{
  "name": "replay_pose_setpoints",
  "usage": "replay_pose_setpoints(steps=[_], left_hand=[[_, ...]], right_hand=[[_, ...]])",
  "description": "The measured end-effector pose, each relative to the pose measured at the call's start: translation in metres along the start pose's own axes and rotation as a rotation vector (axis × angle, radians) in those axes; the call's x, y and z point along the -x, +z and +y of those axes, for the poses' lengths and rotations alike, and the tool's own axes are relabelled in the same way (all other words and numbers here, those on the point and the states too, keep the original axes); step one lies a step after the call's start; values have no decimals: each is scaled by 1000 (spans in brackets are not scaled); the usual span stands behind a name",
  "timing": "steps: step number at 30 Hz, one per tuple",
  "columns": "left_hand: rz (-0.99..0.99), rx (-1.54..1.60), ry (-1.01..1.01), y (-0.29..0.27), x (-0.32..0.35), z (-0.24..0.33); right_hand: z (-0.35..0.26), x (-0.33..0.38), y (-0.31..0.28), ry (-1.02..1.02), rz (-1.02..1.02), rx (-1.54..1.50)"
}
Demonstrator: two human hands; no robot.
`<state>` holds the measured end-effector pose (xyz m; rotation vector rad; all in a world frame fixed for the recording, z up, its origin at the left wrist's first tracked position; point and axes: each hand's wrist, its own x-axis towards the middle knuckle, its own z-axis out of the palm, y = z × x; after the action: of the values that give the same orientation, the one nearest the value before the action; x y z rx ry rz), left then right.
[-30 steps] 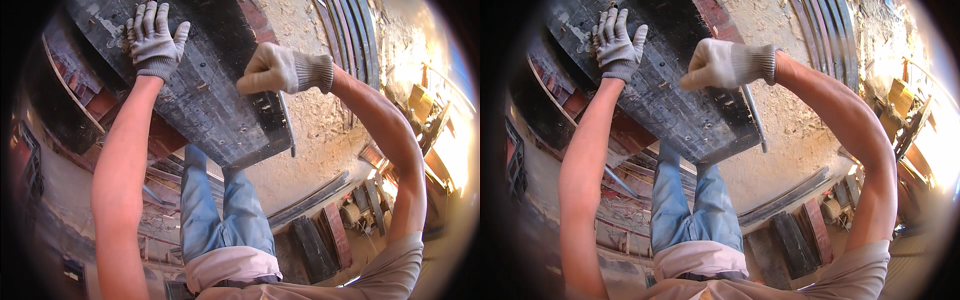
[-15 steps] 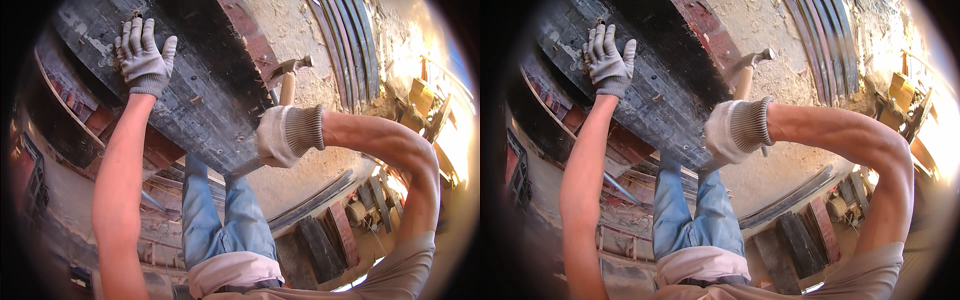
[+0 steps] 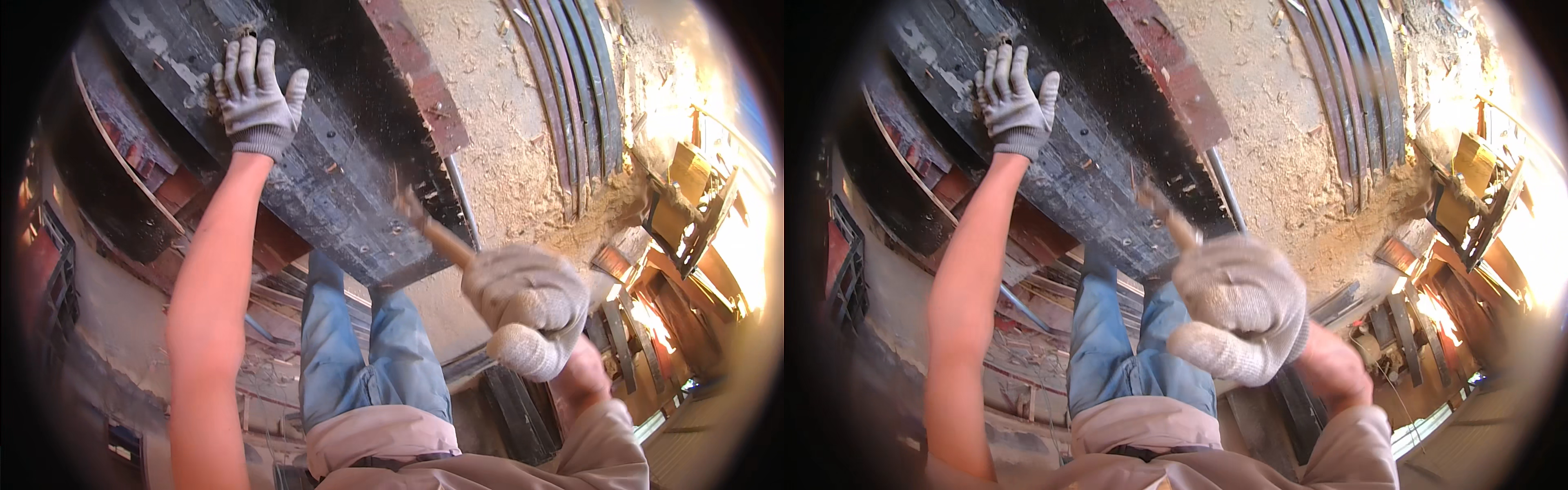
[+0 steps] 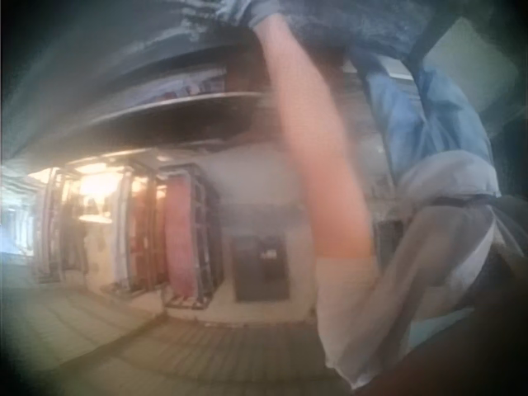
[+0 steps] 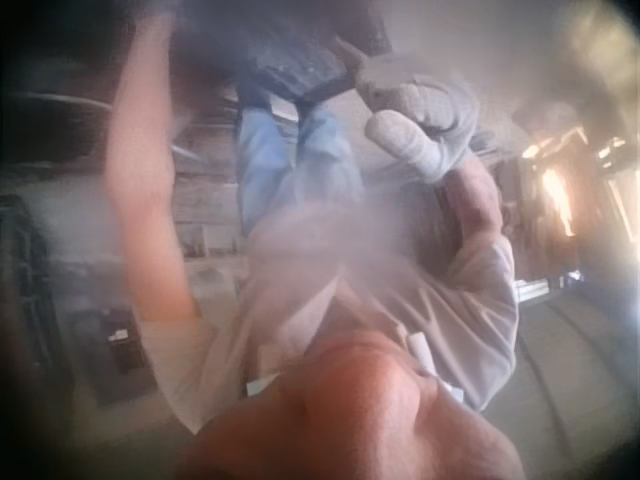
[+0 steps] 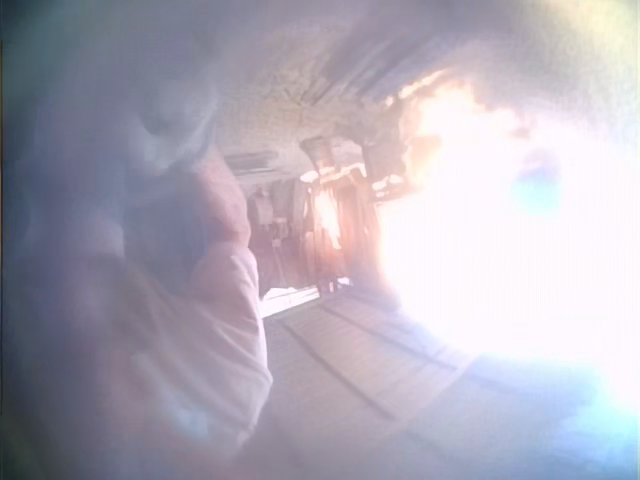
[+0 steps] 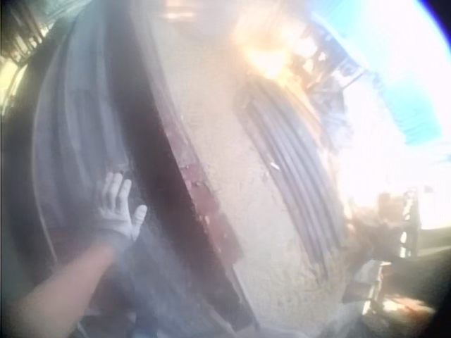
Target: The person uses a hammer to chip and scrape paint off curved wooden planks. They repeatedly strike the surface, flip the planks, and remove loose paint flakes, then place the treated planks aside.
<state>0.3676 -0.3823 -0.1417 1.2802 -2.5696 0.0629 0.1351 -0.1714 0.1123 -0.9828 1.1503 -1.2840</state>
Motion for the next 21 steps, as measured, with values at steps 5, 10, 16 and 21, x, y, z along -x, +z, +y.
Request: replay_pose_setpoints(steps=[5, 10, 16, 21], left_hand=[[27, 11, 17, 2, -1, -1], [47, 12, 16, 3, 0, -2], [25, -19, 16, 3, 0, -2], [65, -21, 32, 4, -3, -2]], right_hand=[[29, 6, -28, 430, 460, -89], [87, -71, -71, 430, 541, -32], [103, -131, -71, 596, 718, -118], [105, -141, -80, 463, 650, -108]])
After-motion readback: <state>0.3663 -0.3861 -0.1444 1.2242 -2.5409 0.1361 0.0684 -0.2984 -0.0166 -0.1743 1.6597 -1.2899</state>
